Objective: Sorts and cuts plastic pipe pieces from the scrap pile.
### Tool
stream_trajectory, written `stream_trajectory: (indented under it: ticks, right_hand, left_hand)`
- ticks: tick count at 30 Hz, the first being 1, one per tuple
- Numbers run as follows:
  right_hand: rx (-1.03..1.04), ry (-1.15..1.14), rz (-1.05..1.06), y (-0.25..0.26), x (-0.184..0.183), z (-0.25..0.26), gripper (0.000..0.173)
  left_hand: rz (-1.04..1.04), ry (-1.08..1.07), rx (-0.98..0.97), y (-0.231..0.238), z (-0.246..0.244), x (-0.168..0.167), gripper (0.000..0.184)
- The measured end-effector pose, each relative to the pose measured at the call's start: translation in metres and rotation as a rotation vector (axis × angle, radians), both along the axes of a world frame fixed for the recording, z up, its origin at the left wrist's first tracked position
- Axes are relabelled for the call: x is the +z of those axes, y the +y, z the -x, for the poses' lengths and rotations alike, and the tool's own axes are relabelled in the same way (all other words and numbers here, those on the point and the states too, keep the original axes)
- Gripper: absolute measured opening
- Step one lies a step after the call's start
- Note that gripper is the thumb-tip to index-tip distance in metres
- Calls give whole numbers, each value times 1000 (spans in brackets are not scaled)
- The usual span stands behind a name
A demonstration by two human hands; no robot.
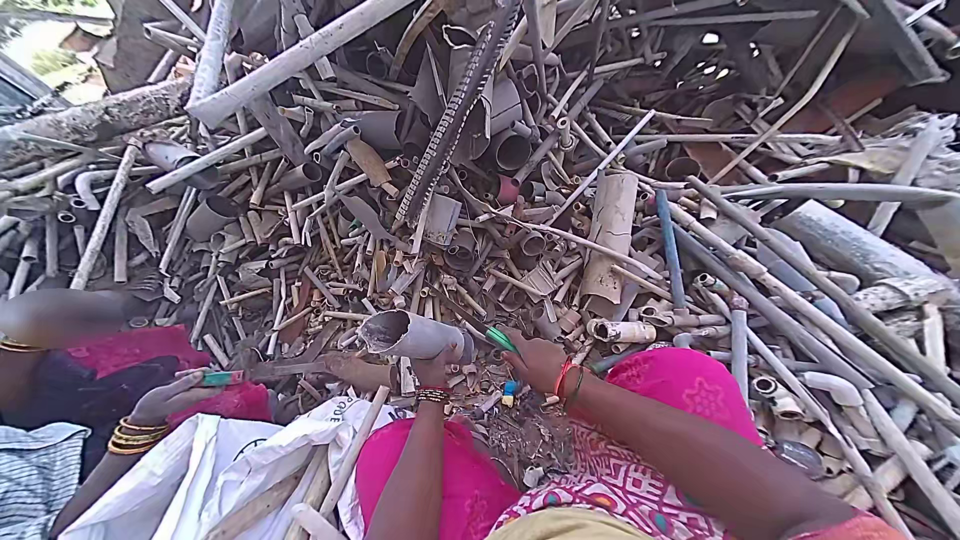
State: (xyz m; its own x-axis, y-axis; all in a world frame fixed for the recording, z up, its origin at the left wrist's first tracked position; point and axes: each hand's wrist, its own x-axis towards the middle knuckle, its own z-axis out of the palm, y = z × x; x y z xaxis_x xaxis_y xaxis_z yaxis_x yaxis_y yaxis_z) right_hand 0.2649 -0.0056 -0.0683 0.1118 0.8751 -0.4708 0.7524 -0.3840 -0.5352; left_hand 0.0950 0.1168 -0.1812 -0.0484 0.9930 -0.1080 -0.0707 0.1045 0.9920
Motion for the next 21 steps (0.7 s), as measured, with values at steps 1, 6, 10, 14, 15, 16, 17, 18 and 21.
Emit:
stream_trajectory:
  ticks: [1,6,10,14,15,16,17,18,21]
  right_hand:
    - [-144,27,-175,-1,2,-4,54]
    - [-118,136,-13,-2,-28,-3,53]
    - [-61,178,61,8,-26,-15,50]
    - [-527,200,-702,0,-19,-16,49]
    - [-533,181,-715,-5,-25,-11,51]
    - [-431,179,-535,-12,-29,-8,51]
    - [-259,202,-211,-14,-29,-6,52]
    - [-117,208,56,-11,-34,-4,52]
    - [-40,158,182,3,-34,-12,51]
  left_hand:
    - [35,-70,-3,1,-1,2,84]
    - [55,-182,-104,-2,2,-1,79]
    - [62,-100,-154,-2,3,-10,84]
    - [90,-148,-143,-3,2,-5,84]
    - [86,-161,-146,-2,2,-6,84]
    - [87,-164,-156,-2,2,-5,84]
    - [86,-154,-169,-2,3,-4,84]
    - [81,-123,-184,-2,4,-4,84]
    - [39,162,-228,4,7,2,86]
